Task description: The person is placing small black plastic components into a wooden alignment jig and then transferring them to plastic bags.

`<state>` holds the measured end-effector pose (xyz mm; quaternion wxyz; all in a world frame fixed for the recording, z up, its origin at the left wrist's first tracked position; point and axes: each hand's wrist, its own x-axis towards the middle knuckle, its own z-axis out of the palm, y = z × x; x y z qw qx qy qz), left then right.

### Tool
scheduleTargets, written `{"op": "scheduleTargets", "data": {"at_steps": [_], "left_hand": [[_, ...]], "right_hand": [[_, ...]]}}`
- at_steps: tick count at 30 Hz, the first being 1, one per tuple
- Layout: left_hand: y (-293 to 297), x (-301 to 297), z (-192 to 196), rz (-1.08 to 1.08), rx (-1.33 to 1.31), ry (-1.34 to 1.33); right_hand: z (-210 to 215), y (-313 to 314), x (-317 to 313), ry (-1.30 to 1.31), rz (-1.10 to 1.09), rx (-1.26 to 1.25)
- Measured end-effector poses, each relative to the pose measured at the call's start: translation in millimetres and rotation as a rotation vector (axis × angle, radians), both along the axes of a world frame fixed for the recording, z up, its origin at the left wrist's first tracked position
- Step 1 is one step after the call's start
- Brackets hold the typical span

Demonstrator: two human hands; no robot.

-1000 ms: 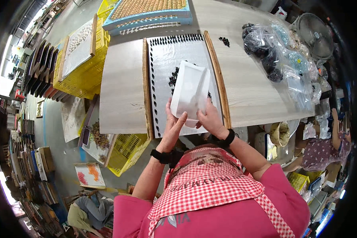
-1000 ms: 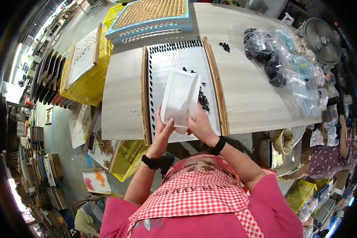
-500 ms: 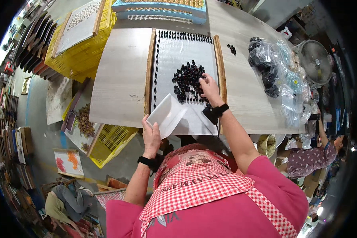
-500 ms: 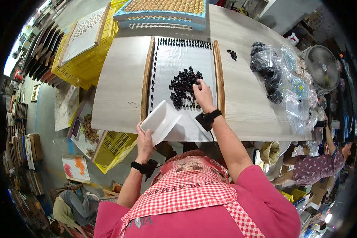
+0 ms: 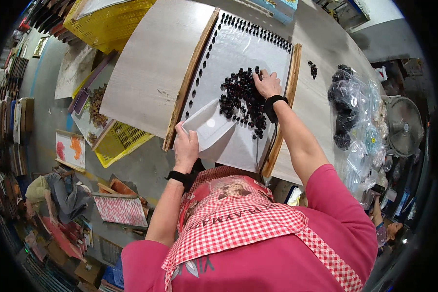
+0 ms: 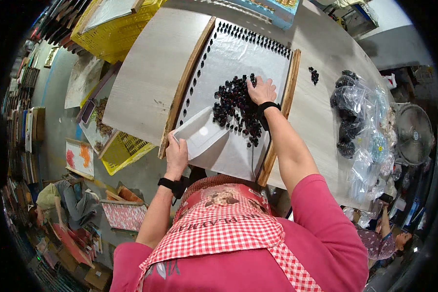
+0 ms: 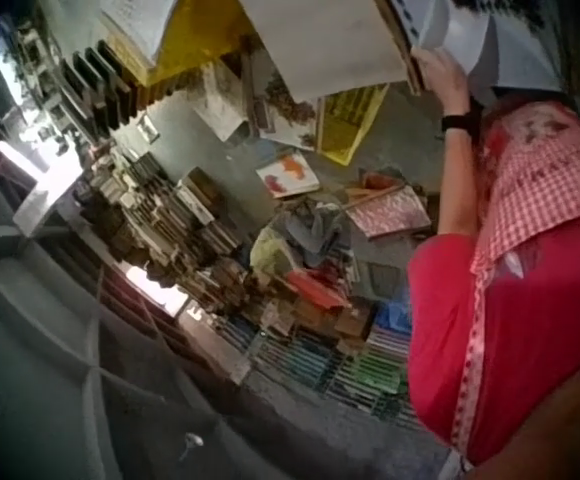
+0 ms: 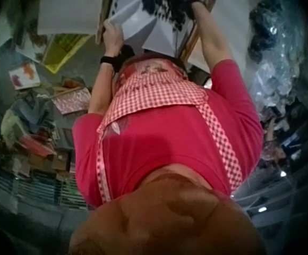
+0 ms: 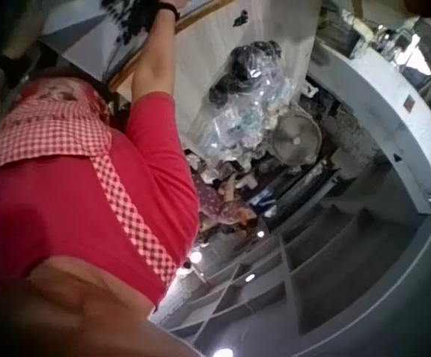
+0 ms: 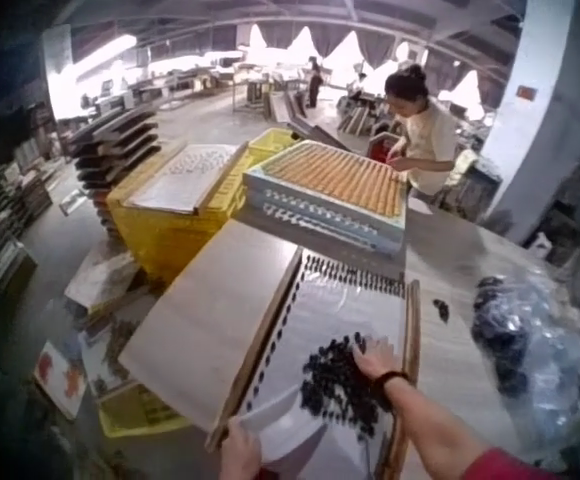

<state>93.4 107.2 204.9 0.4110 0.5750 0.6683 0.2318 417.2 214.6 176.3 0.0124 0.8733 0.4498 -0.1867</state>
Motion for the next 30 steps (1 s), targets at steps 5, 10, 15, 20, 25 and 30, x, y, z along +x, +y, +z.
{"op": "scheduleTargets", "data": {"at_steps": [5,10,15,20,25,30], "left_hand": [[8.8,10.7,-19.3,0.02,-0.016,-0.003],[6.8,32.3,-32.8,0.026,-0.041,-0.046],[11.8,49.0,-45.1,0.008,-0.092,-0.03],[10.0,63.4,-53.7,0.016,0.012,-0.042],[12.5,56.7,-61.2,-0.026,-0.082,-0.077],[13.6,52.2,-55.4,-0.051,-0.124,-0.113]], "right_hand": [[-8.4,-6.2,-18.7,-0.033,0.13,0.085],[0.7,-11.5,-28.0,0.032,0.15,0.084],[-2.1,-18.2,-31.7,0.075,0.156,0.119],[-7.7,-35.8,-38.8,0.146,0.154,0.231],[8.4,-53.9,-77.1,0.325,0.344,0.32],[48.9,-69.0,-85.9,0.778,0.432,0.456]]}}
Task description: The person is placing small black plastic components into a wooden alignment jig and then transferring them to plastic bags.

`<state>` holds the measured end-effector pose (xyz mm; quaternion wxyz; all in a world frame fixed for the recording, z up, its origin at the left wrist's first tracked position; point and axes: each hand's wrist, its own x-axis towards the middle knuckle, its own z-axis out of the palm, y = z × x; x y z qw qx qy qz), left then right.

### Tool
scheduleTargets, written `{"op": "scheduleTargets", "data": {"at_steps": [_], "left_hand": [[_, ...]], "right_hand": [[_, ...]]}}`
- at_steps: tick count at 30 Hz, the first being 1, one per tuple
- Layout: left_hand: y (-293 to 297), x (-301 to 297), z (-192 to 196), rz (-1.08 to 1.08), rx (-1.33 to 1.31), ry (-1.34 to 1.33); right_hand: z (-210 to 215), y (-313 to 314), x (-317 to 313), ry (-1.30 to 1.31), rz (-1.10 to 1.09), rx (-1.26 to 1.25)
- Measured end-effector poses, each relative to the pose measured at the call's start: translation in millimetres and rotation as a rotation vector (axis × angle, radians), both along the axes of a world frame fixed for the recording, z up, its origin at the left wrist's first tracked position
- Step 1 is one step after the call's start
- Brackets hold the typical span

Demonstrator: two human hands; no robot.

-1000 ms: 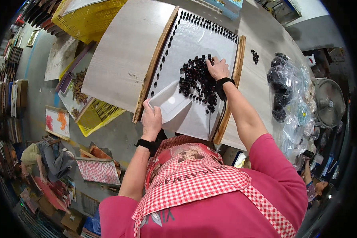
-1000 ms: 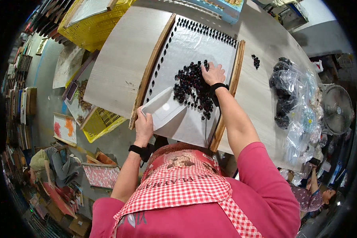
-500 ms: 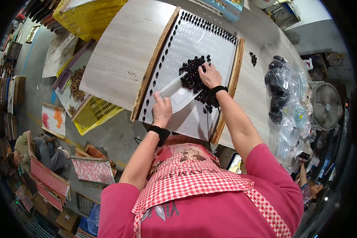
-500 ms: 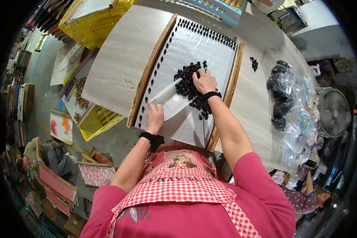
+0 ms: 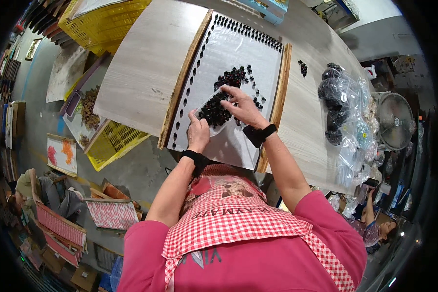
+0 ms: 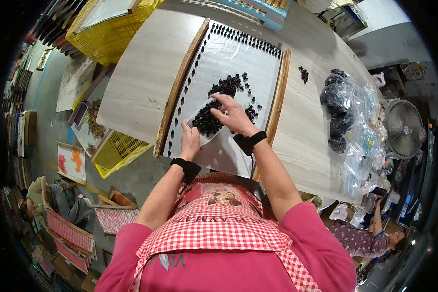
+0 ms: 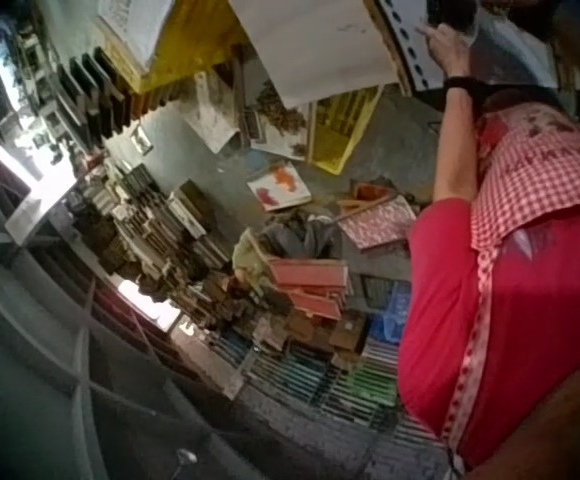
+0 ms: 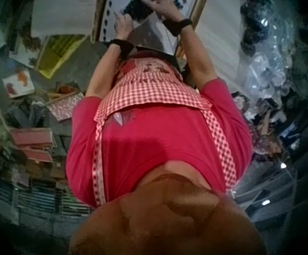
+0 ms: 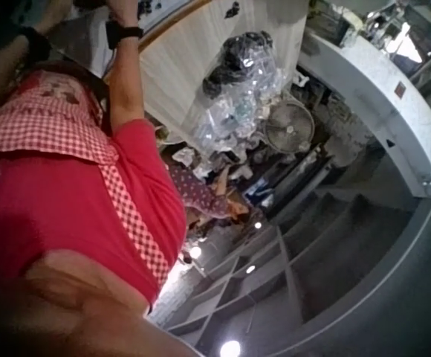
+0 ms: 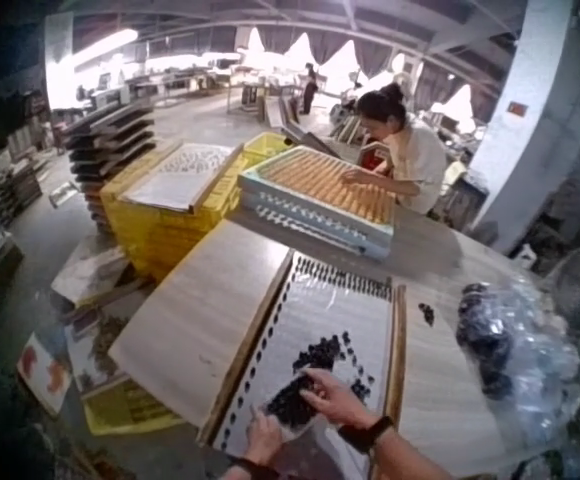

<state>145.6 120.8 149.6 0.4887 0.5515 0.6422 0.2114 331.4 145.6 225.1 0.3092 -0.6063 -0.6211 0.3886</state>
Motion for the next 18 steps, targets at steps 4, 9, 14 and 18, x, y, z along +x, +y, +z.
{"op": "scheduleTargets", "data": {"at_steps": [4,9,14,18], "left_hand": [[-11.0,-10.9,-12.3,0.083,0.065,-0.09],[-35.9,-46.7,-8.4,0.009,0.103,-0.168],[-56.3,-75.1,7.1,-0.085,0.127,-0.04],[-50.9,-61.9,23.7,-0.146,0.104,0.066]], "right_hand": [[-5.7,2.0,62.7,-0.373,-0.372,-0.079],[-42.1,-0.8,99.4,-0.799,-0.411,-0.209],[-53.6,2.0,84.0,-0.771,-0.323,-0.284],[-66.6,-6.0,60.3,-0.874,-0.28,-0.263]]}}
